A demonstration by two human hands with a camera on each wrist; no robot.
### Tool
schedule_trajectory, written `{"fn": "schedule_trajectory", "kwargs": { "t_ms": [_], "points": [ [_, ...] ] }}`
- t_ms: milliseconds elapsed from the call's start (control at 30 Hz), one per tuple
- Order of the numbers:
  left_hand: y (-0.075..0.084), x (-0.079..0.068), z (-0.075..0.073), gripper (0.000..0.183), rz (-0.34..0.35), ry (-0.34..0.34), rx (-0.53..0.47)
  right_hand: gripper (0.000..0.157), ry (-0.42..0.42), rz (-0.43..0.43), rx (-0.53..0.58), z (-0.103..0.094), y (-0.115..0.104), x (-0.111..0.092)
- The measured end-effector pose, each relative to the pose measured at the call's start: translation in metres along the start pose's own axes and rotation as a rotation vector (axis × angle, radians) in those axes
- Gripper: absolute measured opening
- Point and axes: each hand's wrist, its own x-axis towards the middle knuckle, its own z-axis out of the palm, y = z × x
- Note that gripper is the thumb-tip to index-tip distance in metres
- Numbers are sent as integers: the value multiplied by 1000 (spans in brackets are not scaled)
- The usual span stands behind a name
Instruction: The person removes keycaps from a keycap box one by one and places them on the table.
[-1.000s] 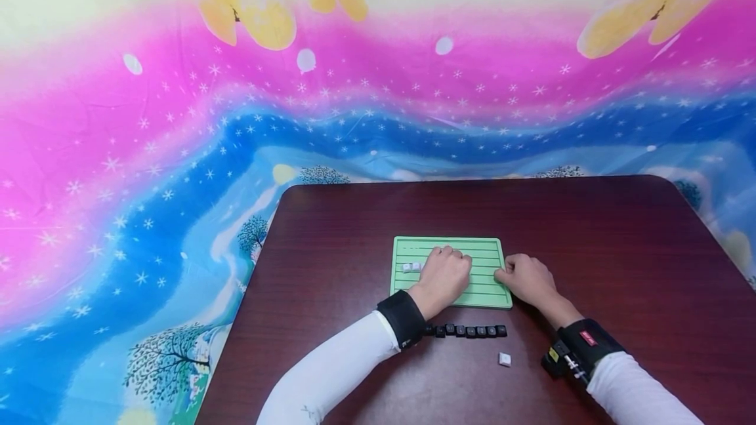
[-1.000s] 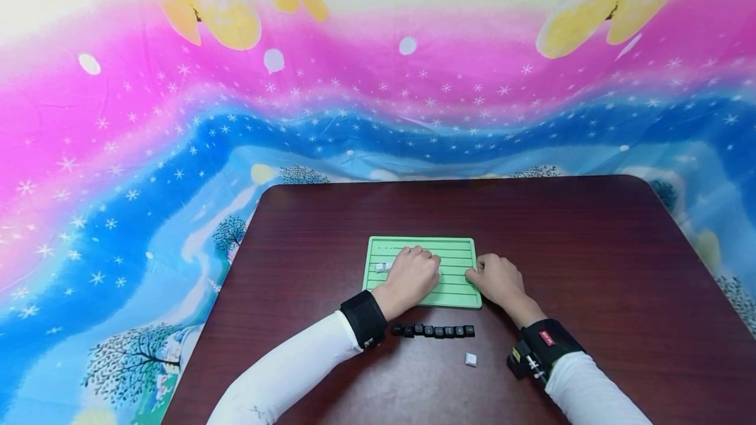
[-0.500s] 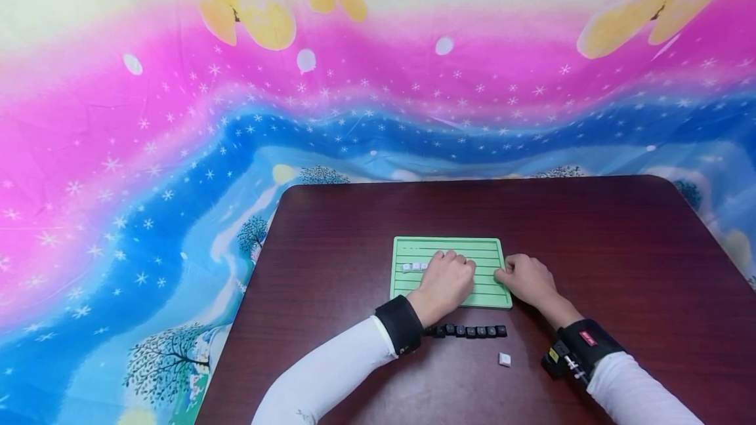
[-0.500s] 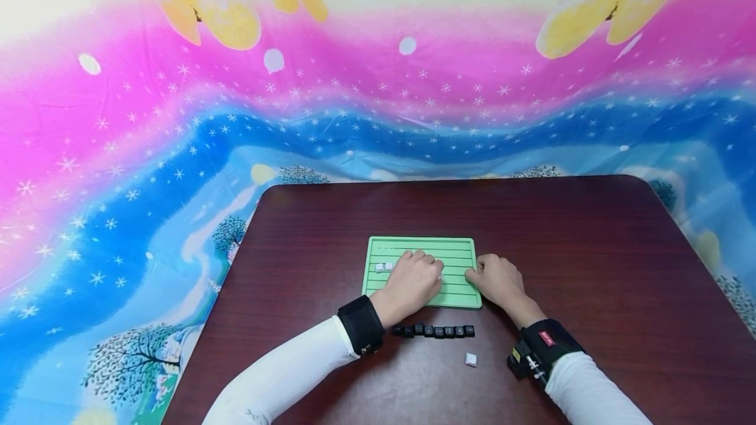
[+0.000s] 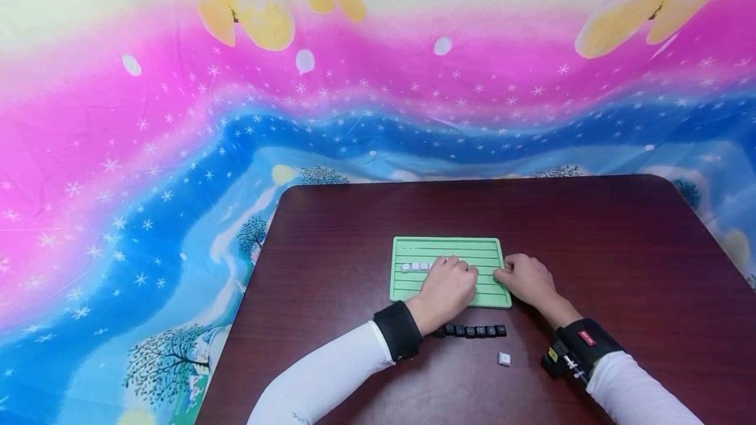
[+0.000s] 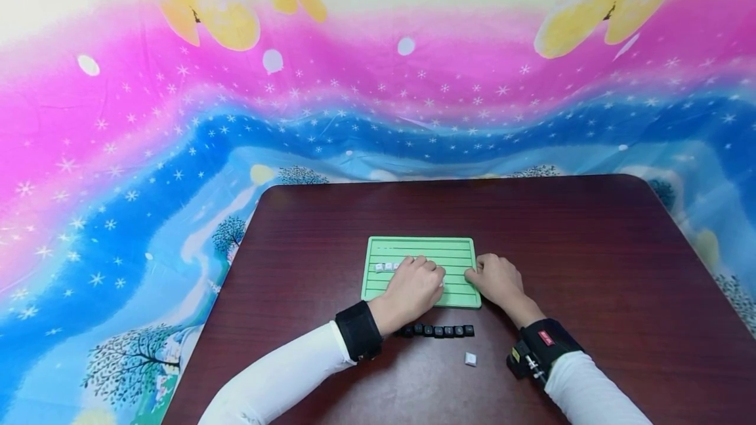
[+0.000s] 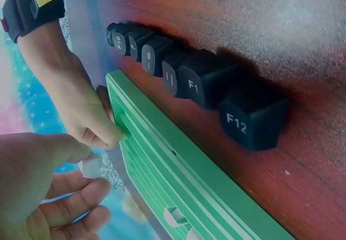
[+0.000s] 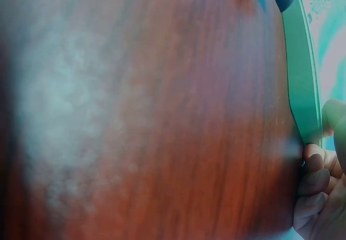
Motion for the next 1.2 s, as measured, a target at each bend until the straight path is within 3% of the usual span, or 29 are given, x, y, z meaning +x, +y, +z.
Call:
{"fn": "schedule_trajectory", "kwargs": {
  "t_ms": [533, 833, 1200],
  "points": [
    [4, -6, -6, 11, 20, -29, -29, 37, -6, -1, -1, -1, 0, 2],
    [9, -11, -8, 11, 47, 6, -35, 37, 4, 0, 6, -2, -1, 1],
    [18, -15, -14, 14, 74, -41, -38, 37, 5, 3, 9, 0, 0, 1]
  ]
}}
